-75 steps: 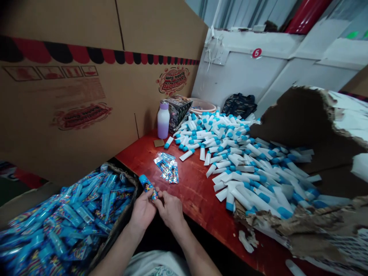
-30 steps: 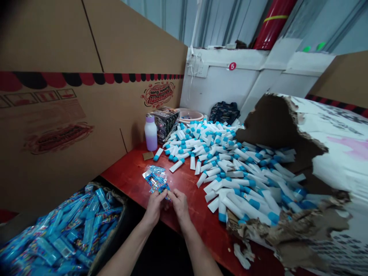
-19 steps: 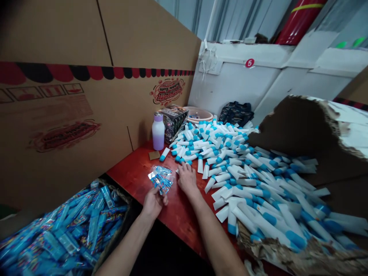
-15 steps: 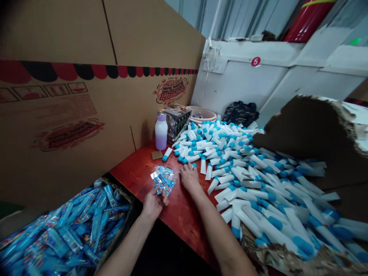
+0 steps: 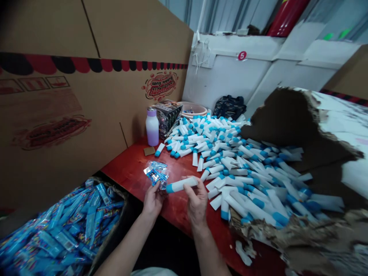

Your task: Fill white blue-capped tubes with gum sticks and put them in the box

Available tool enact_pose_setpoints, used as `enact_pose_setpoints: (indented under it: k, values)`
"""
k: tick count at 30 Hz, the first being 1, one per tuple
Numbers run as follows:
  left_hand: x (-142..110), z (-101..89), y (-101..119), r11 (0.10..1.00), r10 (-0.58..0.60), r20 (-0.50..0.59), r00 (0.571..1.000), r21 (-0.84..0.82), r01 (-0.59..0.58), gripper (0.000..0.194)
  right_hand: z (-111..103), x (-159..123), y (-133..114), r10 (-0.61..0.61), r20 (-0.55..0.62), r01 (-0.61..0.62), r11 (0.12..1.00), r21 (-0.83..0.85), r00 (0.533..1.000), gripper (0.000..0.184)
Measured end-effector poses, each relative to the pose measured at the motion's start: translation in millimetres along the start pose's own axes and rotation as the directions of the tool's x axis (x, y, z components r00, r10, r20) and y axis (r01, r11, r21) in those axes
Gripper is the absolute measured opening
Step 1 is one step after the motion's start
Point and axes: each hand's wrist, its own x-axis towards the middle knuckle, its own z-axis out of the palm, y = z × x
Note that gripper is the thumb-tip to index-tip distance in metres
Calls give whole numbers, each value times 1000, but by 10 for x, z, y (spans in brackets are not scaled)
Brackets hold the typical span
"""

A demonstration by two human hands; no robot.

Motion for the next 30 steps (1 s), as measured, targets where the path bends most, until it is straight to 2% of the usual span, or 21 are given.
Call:
enact_pose_setpoints:
  k: [3,9,13,18,20,25,27,30]
  values:
    - [-90,61,-118,1000,11,26,1000,0,-11,26,-34,-160,-8,-20,-2,20,1000,-16,1000,23]
    - [-268,97,-248,999,6,97,995,37,-10,27,-198,-323,54,-134,24,136,963,-231,991,22]
    - [-360,146,-245,999,-32,104,994,-11,33,19,-213,-429,70,-162,25,164,964,-210,986,21]
    - [-450,221,-212,986,-131,187,973,-81,149,17,-241,-499,235,-47,-29,44,996,-79,998,20]
    - [-471,242,-201,990,-100,219,971,-74,119,21,-284,-517,333,4,-39,-8,996,-93,999,24]
    - [-527,275,-233,997,71,250,966,-14,-70,30,-315,-581,502,168,9,-167,981,-98,986,30]
    - [-568,267,-296,994,57,248,967,74,-78,34,-271,-593,520,219,51,-216,975,-59,974,31]
    - [-613,230,-396,981,12,240,971,184,-57,36,-202,-558,498,224,111,-219,974,-51,968,32]
